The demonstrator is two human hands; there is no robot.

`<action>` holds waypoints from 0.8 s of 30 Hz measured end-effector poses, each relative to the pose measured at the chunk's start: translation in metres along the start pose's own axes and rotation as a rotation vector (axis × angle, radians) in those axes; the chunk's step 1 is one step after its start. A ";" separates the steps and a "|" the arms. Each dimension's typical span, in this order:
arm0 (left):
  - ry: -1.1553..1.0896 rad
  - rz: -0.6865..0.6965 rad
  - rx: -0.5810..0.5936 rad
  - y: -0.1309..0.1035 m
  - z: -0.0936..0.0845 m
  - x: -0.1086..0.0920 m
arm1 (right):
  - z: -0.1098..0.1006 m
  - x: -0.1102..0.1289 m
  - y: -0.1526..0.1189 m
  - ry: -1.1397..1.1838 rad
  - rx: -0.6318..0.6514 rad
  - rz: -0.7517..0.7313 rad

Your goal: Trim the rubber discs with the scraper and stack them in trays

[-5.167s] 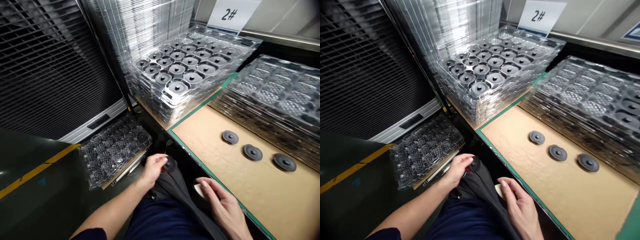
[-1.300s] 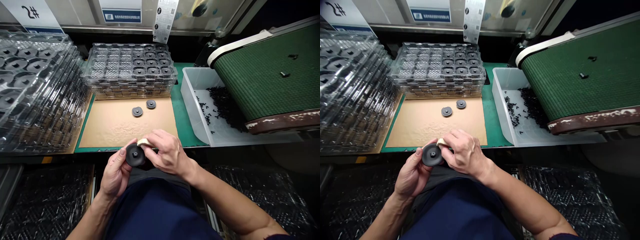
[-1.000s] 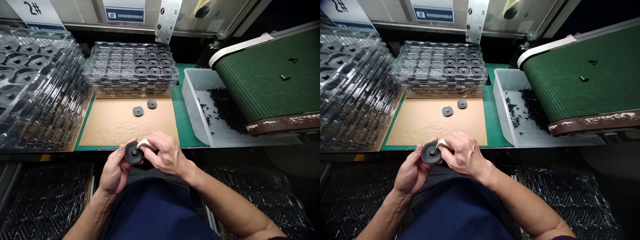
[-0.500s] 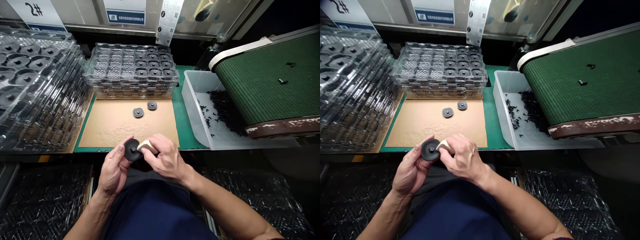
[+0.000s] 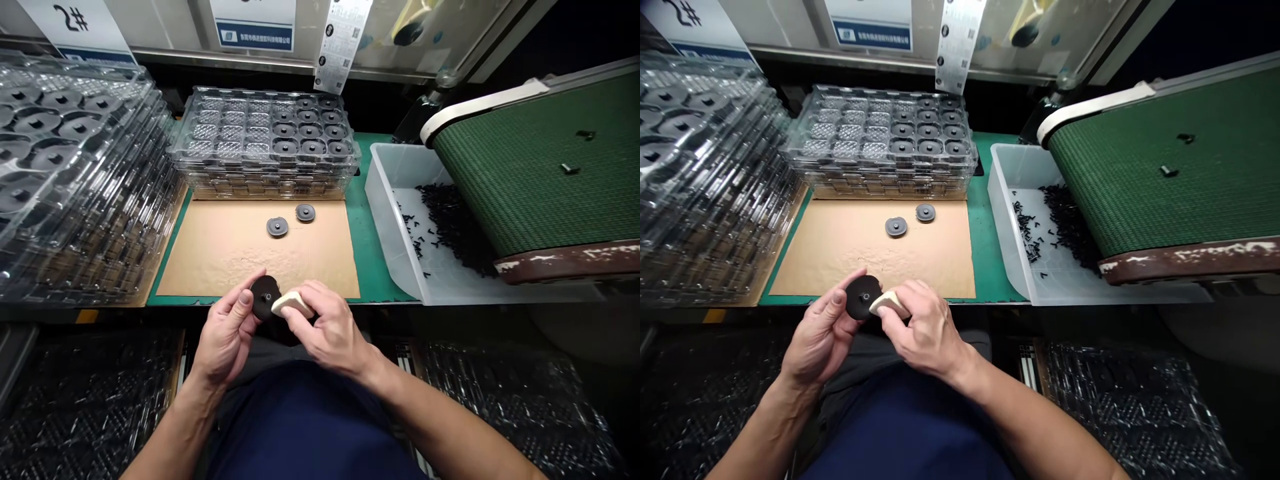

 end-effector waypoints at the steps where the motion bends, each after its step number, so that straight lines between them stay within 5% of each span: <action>1: 0.035 -0.050 0.032 0.001 0.000 0.003 | 0.001 -0.001 -0.001 -0.031 0.009 -0.004; 5: 0.126 -0.299 0.197 -0.002 0.002 0.024 | -0.001 0.006 0.002 -0.173 0.070 -0.199; 9: -0.002 -0.360 0.173 -0.006 0.005 0.030 | -0.001 0.020 0.004 -0.192 0.112 -0.440; 12: -0.103 -0.170 0.064 -0.002 0.006 0.018 | -0.002 0.007 0.008 -0.092 0.019 -0.185; 15: -0.095 0.028 -0.037 0.000 -0.001 0.003 | 0.011 -0.015 0.001 0.134 0.064 0.166; 17: -0.054 0.012 -0.024 0.001 -0.003 0.003 | 0.014 -0.018 -0.003 0.158 0.085 0.190; 20: -0.001 -0.167 0.092 -0.001 -0.002 0.014 | 0.006 -0.008 -0.003 0.017 0.036 0.015; 24: 0.016 -0.386 0.211 -0.008 -0.001 0.033 | 0.002 0.008 -0.005 -0.084 0.137 -0.240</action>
Point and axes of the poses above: each hand's wrist, its own y-axis towards the middle knuckle, its own z-axis out of the palm, x = y × z, the point moved 7 cm from there along y, towards the middle knuckle, and after that the axes turned 1 degree about -y, right-handed, at the moved point
